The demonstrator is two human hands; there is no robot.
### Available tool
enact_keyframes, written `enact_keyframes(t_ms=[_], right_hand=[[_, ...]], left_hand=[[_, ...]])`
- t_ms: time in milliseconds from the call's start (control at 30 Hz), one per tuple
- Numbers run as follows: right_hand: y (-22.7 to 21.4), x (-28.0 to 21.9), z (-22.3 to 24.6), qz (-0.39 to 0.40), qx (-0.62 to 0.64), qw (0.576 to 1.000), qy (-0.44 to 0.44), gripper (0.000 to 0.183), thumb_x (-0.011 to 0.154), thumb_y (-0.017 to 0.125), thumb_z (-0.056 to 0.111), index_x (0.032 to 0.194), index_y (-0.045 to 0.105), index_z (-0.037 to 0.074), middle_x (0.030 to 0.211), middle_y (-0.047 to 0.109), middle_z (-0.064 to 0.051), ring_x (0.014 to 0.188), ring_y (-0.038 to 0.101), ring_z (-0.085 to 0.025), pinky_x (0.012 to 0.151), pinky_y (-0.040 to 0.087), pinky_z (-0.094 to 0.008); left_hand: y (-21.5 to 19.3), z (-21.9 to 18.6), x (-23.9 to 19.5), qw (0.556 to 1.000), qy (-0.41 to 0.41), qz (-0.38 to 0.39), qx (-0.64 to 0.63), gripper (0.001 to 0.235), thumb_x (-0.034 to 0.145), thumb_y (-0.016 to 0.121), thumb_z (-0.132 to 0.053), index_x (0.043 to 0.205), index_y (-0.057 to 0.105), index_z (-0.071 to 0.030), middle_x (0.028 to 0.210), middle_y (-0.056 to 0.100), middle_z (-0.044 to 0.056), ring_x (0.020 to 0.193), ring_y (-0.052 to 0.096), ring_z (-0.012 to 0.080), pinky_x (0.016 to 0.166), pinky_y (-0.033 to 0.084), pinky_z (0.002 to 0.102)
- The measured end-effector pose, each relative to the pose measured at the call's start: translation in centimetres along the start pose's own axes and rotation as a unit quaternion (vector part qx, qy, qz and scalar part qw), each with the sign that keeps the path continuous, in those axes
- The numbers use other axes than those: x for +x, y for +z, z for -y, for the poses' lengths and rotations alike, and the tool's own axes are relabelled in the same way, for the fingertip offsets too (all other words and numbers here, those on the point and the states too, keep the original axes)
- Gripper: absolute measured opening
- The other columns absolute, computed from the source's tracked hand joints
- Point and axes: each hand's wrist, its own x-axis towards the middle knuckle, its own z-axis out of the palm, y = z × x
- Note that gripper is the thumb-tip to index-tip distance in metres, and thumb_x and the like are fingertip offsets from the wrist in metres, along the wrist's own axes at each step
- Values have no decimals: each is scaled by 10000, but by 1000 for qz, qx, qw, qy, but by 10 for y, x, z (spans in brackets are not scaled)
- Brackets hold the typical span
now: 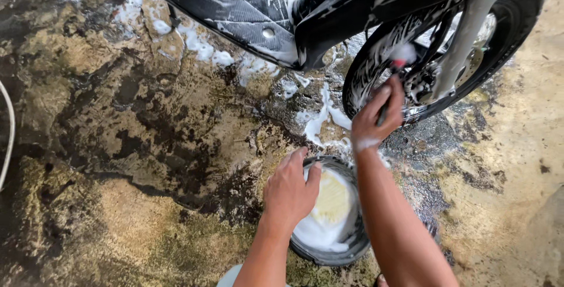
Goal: The person scrubs the front wheel and tire of a motorcycle using a brush and soapy water from a bucket. They then switch to a sponge to wash the front fairing and headlight area of the motorcycle.
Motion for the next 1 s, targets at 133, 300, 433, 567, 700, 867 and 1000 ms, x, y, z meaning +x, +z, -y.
enact_keyframes(t_ms=[133,300,433,567,700,867,1000], right_hand=[[7,6,7,-19,16,998,55,246,919,433,120,1058,555,-42,852,593,-214,681,635,-262,469,526,-266],[0,14,12,-102,161,956,223,203,897,496,141,1015,582,2,808,599,-196,633,648,-242,480,600,-283],[-47,-25,-10,-137,102,856,488,184,830,465,120,934,575,16,664,603,-143,500,606,-182,436,550,-264],[-57,3,-14,-131,105,813,558,156,754,503,137,832,589,34,623,620,-169,487,646,-221,425,587,-336],[-59,-4,-26,-103,172,835,513,155,794,496,149,864,546,20,666,614,-219,453,615,-242,447,589,-358],[-92,-27,-112,-109,82,831,539,142,767,535,150,796,584,20,647,631,-178,474,644,-215,460,595,-357],[-65,9,-47,-116,210,779,579,183,820,494,209,900,522,47,775,653,-161,609,671,-195,545,618,-277]], left_hand=[[1,1,1,1000,-8,6,26,492,835,409,-332,1243,444,-60,1175,496,205,1070,490,414,828,413,516],[-5,-5,-4,1000,-3,19,5,491,841,397,-308,1246,438,-33,1185,485,225,1079,484,419,832,411,506],[-7,-7,-6,1000,-1,29,-10,483,853,392,-290,1243,432,-7,1175,488,246,1072,488,431,830,411,522],[-10,-12,-9,1000,-7,28,4,469,866,385,-273,1245,426,2,1173,492,238,1067,508,406,827,427,492],[-3,-1,-4,1000,-1,24,16,487,836,407,-316,1227,450,-28,1181,499,213,1064,496,423,845,402,515],[-8,-2,-12,1000,-11,7,23,479,834,408,-321,1226,465,-52,1179,512,192,1064,504,407,845,408,511],[-5,-2,-15,1000,-3,-14,23,479,826,419,-303,1215,482,-32,1161,520,219,1050,504,429,833,410,517]])
